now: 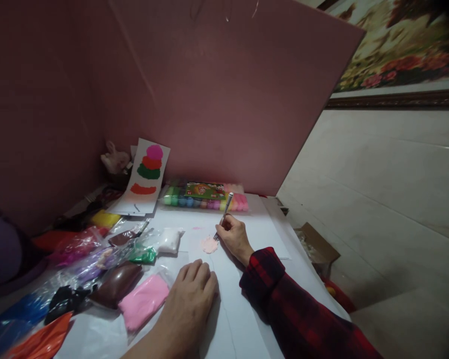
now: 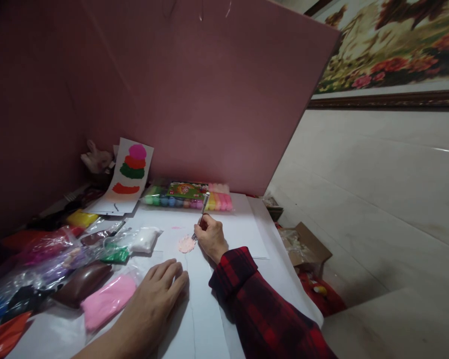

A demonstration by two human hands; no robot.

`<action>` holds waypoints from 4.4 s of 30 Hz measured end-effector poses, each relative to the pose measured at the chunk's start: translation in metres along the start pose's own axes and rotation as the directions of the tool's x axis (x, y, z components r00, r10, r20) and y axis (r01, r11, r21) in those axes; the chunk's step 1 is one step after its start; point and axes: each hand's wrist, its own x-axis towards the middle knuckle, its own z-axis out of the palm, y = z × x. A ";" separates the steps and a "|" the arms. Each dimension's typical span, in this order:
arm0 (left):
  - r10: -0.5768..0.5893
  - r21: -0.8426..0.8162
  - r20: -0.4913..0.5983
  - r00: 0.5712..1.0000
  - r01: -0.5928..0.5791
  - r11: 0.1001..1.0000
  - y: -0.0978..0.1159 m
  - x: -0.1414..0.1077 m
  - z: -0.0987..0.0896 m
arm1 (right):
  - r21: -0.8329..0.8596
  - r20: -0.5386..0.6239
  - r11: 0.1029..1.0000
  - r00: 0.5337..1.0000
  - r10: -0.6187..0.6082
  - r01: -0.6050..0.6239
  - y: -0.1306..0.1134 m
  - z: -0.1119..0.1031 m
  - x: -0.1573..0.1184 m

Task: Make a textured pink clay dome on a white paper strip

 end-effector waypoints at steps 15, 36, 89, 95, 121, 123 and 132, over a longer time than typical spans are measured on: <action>0.012 0.011 -0.025 1.000 -0.012 1.000 -0.002 -0.001 0.004 | 0.137 0.095 0.989 0.995 0.035 -0.047 0.003 -0.002 0.004; -0.001 0.012 -0.035 0.999 0.002 1.000 0.000 0.000 0.004 | 0.378 0.299 0.913 0.954 0.034 -0.151 0.011 0.015 0.015; 0.011 -0.014 -0.021 1.000 -0.011 1.000 -0.003 -0.001 0.006 | 0.005 -0.008 1.000 1.000 0.012 -0.012 -0.003 -0.001 0.000; 0.024 0.004 -0.019 1.000 -0.024 1.000 -0.004 -0.002 0.006 | 0.026 -0.072 0.998 0.996 0.057 -0.055 -0.006 -0.006 -0.003; 0.029 -0.002 -0.037 0.999 -0.029 1.000 -0.005 -0.004 0.009 | -0.110 -0.060 0.994 0.998 -0.016 0.009 -0.006 -0.007 -0.019; 0.029 -0.014 -0.032 0.999 -0.030 0.999 -0.006 -0.004 0.009 | -0.104 -0.098 0.995 0.995 -0.013 0.002 -0.005 -0.007 -0.019; 0.023 0.027 -0.012 1.000 -0.023 0.999 -0.005 -0.003 0.008 | -0.008 -0.038 0.999 0.999 0.033 -0.033 -0.018 -0.004 -0.029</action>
